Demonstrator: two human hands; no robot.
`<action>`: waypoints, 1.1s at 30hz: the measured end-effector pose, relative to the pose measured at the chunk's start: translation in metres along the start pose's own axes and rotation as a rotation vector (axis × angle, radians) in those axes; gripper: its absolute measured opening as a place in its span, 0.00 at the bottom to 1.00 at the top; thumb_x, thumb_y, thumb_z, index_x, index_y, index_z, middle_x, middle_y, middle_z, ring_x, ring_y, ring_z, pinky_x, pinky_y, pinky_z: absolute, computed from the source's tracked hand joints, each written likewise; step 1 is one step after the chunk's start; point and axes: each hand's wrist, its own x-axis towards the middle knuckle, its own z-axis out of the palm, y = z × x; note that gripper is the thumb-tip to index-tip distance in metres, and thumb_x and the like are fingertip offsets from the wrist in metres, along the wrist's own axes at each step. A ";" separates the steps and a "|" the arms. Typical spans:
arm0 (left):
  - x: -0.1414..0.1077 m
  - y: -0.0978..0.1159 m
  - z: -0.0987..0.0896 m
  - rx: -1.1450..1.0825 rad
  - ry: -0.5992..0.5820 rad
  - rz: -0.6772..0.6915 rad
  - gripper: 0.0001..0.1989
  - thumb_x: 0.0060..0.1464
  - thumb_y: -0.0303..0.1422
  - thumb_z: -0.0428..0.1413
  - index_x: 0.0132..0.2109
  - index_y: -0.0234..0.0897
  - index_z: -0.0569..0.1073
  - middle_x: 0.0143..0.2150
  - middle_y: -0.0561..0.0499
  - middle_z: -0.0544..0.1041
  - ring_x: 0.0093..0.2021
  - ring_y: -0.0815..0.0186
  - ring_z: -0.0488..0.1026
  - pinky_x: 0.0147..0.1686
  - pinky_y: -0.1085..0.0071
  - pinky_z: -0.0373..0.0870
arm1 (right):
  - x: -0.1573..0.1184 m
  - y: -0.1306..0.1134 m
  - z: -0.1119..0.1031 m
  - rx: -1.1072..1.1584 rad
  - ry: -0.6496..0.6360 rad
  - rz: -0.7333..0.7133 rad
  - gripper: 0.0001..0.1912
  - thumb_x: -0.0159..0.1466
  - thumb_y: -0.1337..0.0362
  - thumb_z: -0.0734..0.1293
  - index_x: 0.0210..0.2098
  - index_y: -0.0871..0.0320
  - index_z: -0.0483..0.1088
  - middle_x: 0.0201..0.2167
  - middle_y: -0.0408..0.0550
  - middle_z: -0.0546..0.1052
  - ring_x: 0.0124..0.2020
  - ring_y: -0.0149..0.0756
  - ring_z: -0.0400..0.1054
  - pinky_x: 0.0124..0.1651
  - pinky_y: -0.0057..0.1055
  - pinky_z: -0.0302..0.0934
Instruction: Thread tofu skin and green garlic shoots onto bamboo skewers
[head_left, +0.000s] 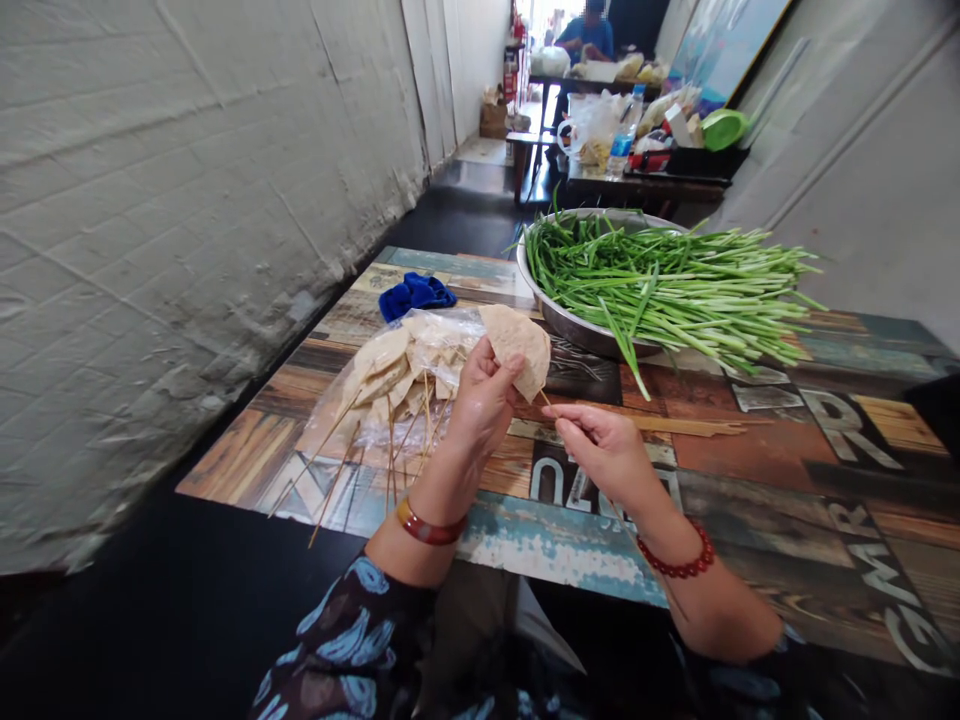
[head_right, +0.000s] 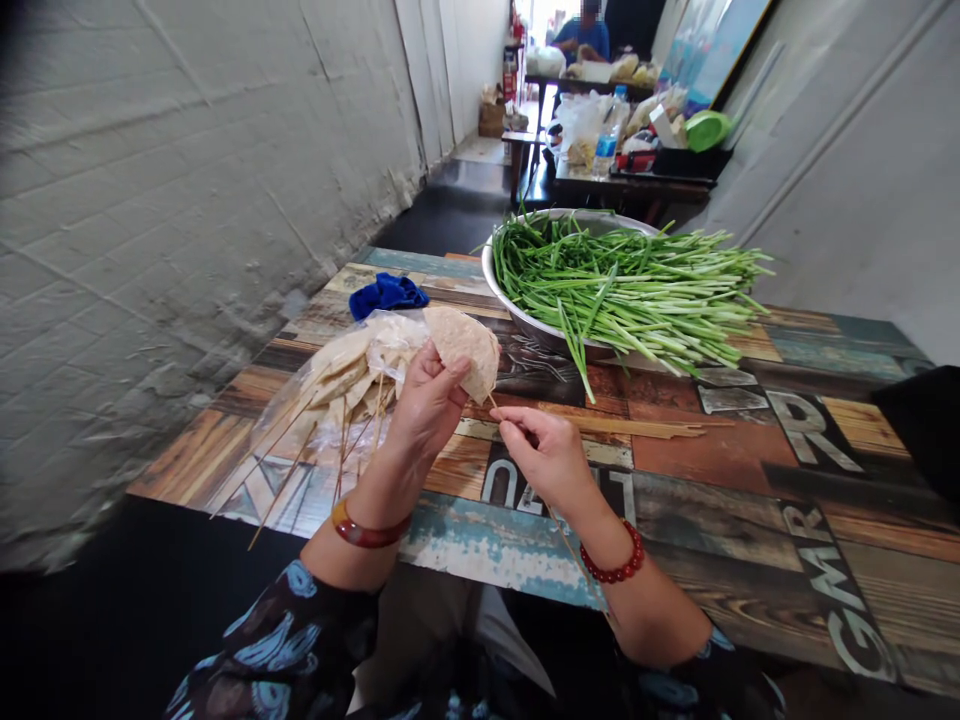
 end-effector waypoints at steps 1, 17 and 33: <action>0.000 0.000 0.000 0.006 -0.002 0.000 0.21 0.47 0.33 0.66 0.48 0.40 0.72 0.45 0.48 0.81 0.50 0.60 0.77 0.49 0.65 0.75 | 0.000 0.000 0.000 0.004 0.001 0.002 0.17 0.63 0.59 0.64 0.43 0.61 0.81 0.22 0.45 0.76 0.21 0.30 0.64 0.22 0.26 0.57; 0.000 -0.002 0.002 0.051 -0.009 0.007 0.19 0.46 0.32 0.67 0.45 0.40 0.71 0.45 0.49 0.80 0.45 0.64 0.77 0.45 0.70 0.74 | 0.002 0.003 0.002 0.024 -0.012 0.021 0.17 0.63 0.60 0.63 0.42 0.62 0.81 0.22 0.46 0.75 0.22 0.31 0.66 0.22 0.25 0.56; -0.004 -0.004 0.007 0.092 -0.048 -0.046 0.20 0.46 0.33 0.68 0.46 0.40 0.73 0.44 0.49 0.81 0.45 0.62 0.78 0.43 0.69 0.75 | 0.007 0.014 0.010 0.043 0.054 -0.001 0.16 0.63 0.60 0.63 0.38 0.61 0.80 0.23 0.45 0.76 0.23 0.31 0.66 0.24 0.26 0.59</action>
